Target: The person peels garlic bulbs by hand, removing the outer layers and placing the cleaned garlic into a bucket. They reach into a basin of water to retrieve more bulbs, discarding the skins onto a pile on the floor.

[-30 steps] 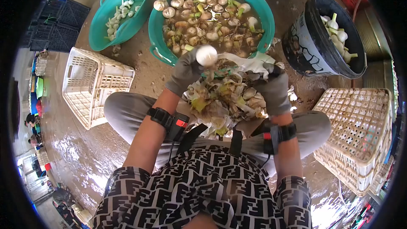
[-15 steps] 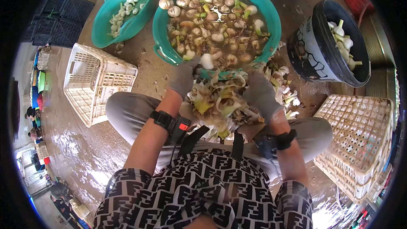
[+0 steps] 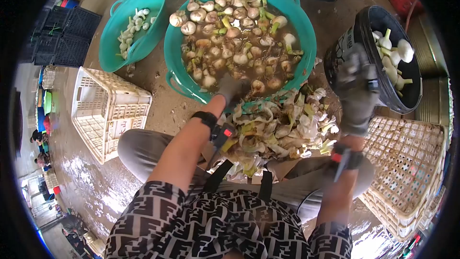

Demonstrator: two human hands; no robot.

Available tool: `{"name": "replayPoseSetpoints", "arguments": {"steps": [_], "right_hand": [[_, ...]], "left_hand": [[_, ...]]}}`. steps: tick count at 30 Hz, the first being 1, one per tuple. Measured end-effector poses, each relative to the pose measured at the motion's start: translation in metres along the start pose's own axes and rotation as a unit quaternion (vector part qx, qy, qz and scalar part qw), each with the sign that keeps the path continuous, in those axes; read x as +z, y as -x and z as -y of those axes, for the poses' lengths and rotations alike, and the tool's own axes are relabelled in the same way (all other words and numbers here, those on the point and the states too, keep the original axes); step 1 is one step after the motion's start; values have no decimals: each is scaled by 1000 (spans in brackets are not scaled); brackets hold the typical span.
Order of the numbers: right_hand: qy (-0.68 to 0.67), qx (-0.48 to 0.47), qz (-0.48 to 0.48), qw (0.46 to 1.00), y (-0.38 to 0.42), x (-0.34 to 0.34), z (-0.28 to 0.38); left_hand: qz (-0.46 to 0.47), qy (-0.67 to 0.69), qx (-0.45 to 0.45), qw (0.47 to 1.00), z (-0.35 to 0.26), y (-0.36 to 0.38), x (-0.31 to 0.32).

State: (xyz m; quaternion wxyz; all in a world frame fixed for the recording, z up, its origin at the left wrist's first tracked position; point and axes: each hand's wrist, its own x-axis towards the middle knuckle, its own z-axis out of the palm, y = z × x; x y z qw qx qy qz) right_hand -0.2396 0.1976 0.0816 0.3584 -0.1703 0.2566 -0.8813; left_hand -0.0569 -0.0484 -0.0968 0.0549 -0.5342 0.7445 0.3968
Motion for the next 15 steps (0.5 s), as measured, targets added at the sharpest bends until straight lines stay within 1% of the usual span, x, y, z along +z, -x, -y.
{"name": "replayPoseSetpoints", "arguments": {"steps": [1, 2, 3, 4, 5, 6, 9, 12, 13, 14, 15], "right_hand": [[196, -8, -56, 979, 7, 6, -20], [384, -16, -110, 917, 14, 8, -42], [234, 109, -97, 961, 17, -15, -60], [72, 230, -83, 967, 18, -15, -72], [518, 155, 20, 841, 35, -12, -85], [387, 245, -75, 886, 39, -16, -103], [305, 286, -93, 903, 42, -49, -154], [442, 315, -71, 837, 35, -26, -169], [546, 257, 15, 797, 32, -41, -178], [638, 193, 101, 739, 31, -70, -193], [639, 190, 101, 738, 34, -68, -192]], "left_hand": [[17, 2, -10, 1000, 7, -14, 10], [36, 4, -21, 999, 12, -26, 20], [55, 6, -34, 998, 15, -30, 26], [77, -30, -26, 996, 9, -21, 18], [100, -69, -18, 992, 6, -11, 6], [121, -107, -9, 987, 1, 0, -7], [83, -145, 71, 983, 0, 30, -28], [20, -203, 201, 958, -9, 74, -42], [26, -241, 223, 944, -15, 88, -48], [31, -280, 244, 928, -23, 102, -54], [36, -318, 266, 909, -31, 115, -60]]}}
